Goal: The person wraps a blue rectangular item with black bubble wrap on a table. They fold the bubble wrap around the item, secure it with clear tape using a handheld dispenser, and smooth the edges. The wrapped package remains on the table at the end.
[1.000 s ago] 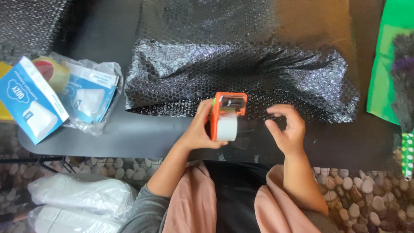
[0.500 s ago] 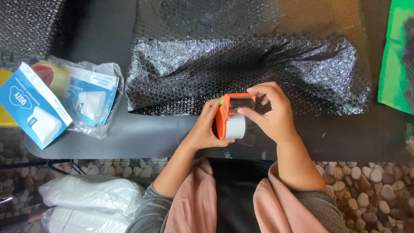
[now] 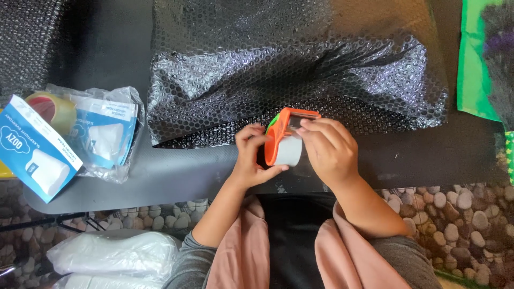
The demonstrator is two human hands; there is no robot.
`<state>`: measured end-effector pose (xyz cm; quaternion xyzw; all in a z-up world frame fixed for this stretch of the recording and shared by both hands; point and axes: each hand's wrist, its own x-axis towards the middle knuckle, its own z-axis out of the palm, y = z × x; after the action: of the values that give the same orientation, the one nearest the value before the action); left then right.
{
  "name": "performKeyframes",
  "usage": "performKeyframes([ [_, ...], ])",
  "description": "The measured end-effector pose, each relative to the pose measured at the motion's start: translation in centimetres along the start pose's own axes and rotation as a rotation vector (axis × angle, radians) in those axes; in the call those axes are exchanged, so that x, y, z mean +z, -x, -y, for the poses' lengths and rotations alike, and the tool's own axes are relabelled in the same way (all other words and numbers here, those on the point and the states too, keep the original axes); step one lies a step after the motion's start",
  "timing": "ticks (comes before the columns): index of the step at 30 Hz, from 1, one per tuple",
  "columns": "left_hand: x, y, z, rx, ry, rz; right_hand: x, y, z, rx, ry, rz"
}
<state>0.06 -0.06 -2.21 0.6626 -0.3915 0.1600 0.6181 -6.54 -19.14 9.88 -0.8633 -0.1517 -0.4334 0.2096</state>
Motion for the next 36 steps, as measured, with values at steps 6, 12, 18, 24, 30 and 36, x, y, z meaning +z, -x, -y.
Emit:
performKeyframes([
  [6, 0.5, -1.0, -1.2, 0.169, -0.112, 0.309, -1.3, 0.5, 1.2, 0.071, 0.07, 0.061],
  [12, 0.7, 0.3, 0.2, 0.124, -0.185, 0.352, -3.3, 0.0, 2.3, 0.22, -0.077, 0.167],
  [18, 0.2, -0.9, -1.4, 0.108, -0.148, 0.352, -4.3, 0.1, 1.0, 0.187, -0.154, 0.175],
  [24, 0.2, -0.6, -1.0, 0.119, -0.164, 0.35, -3.1, 1.9, 0.0, 0.303, -0.264, 0.049],
  [30, -0.1, -0.8, -1.6, 0.123, -0.064, 0.28, -5.0, 0.3, 0.1, 0.311, -0.474, 0.105],
  [36, 0.0, -0.9, -3.0, 0.139, -0.025, 0.254, -7.2, 0.1, 1.1, 0.342, -0.581, 0.123],
])
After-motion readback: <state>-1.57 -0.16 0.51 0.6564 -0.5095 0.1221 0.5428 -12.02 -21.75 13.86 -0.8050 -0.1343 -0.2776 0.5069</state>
